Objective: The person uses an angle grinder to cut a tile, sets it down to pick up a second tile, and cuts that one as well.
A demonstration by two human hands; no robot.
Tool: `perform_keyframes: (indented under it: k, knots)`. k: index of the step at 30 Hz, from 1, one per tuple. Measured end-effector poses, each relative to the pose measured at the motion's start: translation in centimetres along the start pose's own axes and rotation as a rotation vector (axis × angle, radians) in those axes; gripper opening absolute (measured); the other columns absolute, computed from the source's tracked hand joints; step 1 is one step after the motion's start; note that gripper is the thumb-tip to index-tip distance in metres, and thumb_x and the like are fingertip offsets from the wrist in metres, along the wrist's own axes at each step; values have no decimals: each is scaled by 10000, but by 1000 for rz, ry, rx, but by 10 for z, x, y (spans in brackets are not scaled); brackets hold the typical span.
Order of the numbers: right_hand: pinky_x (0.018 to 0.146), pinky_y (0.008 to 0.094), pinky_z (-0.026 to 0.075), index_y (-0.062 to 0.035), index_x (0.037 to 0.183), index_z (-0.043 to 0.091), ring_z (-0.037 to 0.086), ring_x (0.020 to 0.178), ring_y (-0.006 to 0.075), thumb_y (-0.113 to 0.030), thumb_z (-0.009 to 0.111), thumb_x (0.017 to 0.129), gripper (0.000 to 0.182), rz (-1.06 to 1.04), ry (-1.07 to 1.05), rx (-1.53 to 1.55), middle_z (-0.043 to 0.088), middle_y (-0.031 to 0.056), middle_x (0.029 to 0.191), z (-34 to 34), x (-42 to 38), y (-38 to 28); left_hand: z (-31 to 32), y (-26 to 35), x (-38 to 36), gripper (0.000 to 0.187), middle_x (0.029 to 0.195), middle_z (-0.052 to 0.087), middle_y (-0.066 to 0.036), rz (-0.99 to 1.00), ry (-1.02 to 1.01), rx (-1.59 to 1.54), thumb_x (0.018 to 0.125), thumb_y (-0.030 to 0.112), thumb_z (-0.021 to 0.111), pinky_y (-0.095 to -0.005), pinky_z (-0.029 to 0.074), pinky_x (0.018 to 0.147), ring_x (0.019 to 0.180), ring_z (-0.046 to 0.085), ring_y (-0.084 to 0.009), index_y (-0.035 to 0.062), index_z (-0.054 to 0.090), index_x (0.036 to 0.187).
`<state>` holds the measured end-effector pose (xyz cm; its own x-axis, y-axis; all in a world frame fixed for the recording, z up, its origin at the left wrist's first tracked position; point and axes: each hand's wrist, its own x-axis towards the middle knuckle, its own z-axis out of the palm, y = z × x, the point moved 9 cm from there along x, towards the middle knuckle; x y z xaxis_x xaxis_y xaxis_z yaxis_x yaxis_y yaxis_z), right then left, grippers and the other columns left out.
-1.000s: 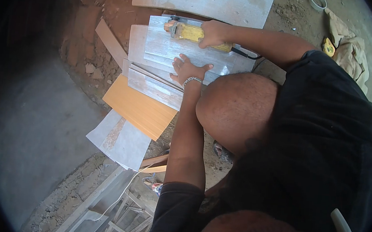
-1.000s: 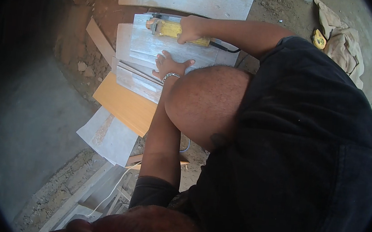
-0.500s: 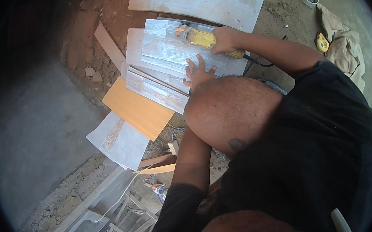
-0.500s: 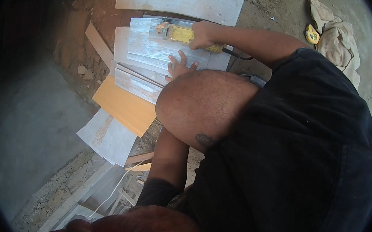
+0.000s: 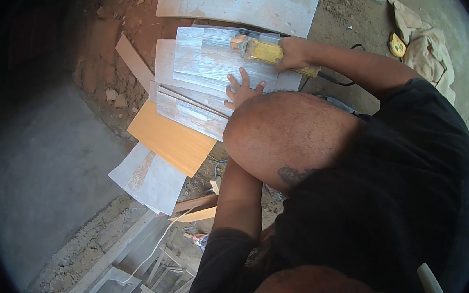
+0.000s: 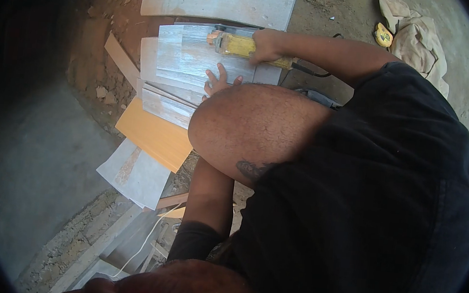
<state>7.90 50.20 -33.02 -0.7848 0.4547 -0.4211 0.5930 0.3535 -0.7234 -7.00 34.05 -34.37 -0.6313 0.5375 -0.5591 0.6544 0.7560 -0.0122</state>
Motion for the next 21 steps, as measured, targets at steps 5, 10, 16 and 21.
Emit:
perform_keyframes:
  k: [5, 10, 16, 21]
  knots:
    - [843, 440, 557, 115, 998, 713, 713, 946, 381, -409, 766, 722, 594, 26, -15, -5, 720, 293, 981, -1, -19, 7, -2, 2, -3, 894, 1721, 45, -109, -5, -18, -5, 895, 624, 649, -647, 117, 1188, 1557, 109, -371, 405, 175, 1621]
    - [834, 446, 559, 93, 986, 724, 713, 936, 382, -408, 770, 709, 574, 17, -6, -1, 722, 283, 968, 5, -26, 22, -3, 3, -5, 883, 1716, 38, -133, -4, -67, -24, 922, 606, 628, -639, 123, 1195, 1559, 93, -381, 342, 174, 1633]
    - [833, 448, 560, 88, 1009, 706, 712, 936, 384, -364, 778, 694, 556, 57, -30, 2, 718, 284, 967, 4, -44, 32, 22, -8, 18, 916, 1711, 11, -144, 87, 40, 70, 929, 624, 603, -656, 125, 1208, 1561, 67, -393, 317, 114, 1640]
    - [839, 448, 558, 77, 1053, 687, 709, 945, 383, -317, 783, 688, 546, 68, -39, 10, 718, 277, 975, 3, -57, 41, 19, -9, 7, 962, 1709, -14, -143, 58, -10, 62, 911, 688, 579, -639, 115, 1223, 1564, 50, -384, 331, 59, 1637]
